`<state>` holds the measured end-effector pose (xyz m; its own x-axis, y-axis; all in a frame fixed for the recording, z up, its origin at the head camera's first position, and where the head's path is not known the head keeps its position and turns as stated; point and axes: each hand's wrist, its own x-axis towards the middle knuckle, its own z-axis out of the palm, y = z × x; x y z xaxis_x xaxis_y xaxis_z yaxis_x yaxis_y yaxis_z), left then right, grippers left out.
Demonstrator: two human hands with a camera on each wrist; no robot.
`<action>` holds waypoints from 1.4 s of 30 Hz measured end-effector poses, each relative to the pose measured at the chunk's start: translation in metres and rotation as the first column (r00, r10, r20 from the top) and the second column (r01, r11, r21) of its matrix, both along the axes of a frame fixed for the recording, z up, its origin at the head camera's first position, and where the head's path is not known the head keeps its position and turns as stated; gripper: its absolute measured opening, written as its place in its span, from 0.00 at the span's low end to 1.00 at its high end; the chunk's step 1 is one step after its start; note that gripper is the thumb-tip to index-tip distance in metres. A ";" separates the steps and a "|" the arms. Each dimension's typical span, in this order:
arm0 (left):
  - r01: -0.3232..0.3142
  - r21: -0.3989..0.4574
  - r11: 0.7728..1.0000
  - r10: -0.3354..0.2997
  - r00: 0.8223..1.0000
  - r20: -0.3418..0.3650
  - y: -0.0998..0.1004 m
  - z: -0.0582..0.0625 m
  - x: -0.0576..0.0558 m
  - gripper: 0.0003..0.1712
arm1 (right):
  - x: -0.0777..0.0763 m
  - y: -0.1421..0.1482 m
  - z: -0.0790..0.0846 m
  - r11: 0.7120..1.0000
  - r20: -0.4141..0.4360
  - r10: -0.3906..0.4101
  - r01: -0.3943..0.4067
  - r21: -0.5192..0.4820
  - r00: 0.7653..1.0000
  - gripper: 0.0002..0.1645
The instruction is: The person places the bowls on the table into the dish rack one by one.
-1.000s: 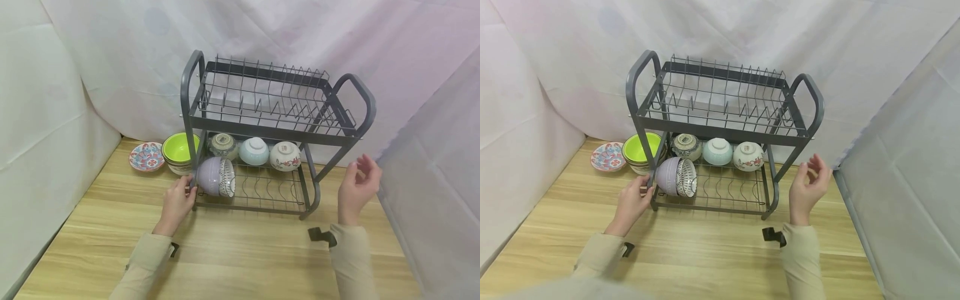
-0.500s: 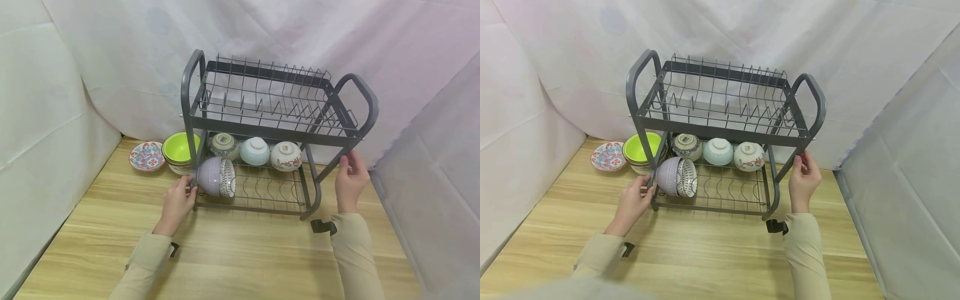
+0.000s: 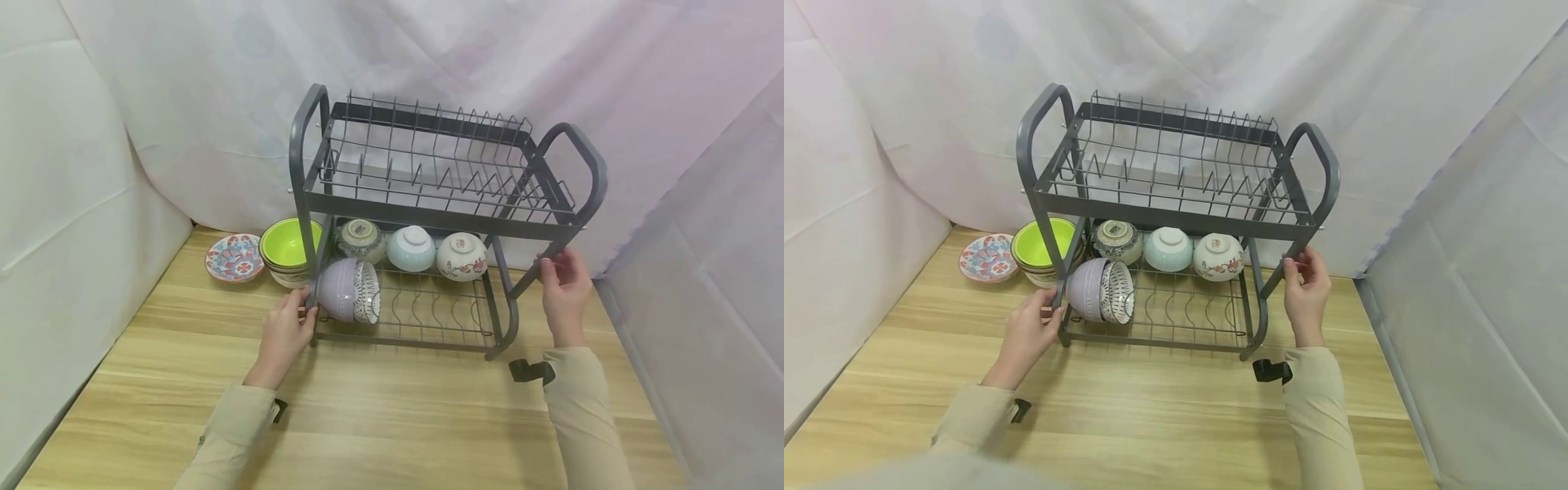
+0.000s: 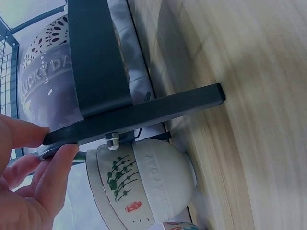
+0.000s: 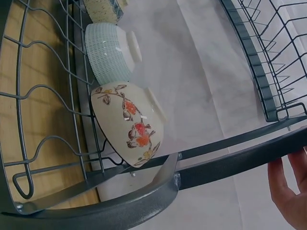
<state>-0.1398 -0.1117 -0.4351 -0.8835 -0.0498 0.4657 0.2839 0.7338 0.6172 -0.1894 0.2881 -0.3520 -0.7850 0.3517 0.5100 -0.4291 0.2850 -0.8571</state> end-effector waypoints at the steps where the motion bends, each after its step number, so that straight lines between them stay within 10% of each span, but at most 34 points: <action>1: 0.003 -0.009 1.000 -0.003 1.000 -0.009 -0.001 -0.001 0.000 0.17 | 0.000 0.000 0.000 1.000 -0.006 0.005 -0.005 0.004 1.000 0.12; 7: 0.075 -0.056 0.996 -0.079 0.995 -0.064 -0.008 -0.003 -0.002 0.17 | -0.002 0.002 0.000 0.999 -0.025 0.030 -0.029 0.035 0.999 0.09; 14: 0.140 0.071 0.988 -0.146 0.986 0.079 -0.026 0.015 -0.011 0.13 | -0.001 0.003 0.001 0.999 0.009 0.042 -0.042 0.020 0.999 0.09; 21: -0.030 0.094 0.995 0.033 0.999 -0.030 -0.062 0.031 -0.039 0.15 | 0.000 0.003 0.002 0.997 -0.008 0.079 -0.079 0.005 0.997 0.10; 30: -0.223 0.119 0.968 0.212 0.972 0.100 -0.114 0.010 -0.082 0.23 | 0.000 0.002 0.002 0.992 -0.023 0.105 -0.107 -0.070 0.994 0.09; 35: -0.279 0.131 0.951 0.237 0.934 0.266 -0.133 -0.003 -0.089 0.27 | -0.002 0.001 0.002 0.995 -0.009 0.093 -0.093 -0.030 0.996 0.11; 42: -0.440 0.128 0.889 0.337 0.817 0.467 -0.146 -0.019 -0.090 0.36 | -0.001 0.002 0.000 0.992 -0.017 0.101 -0.102 -0.071 0.995 0.09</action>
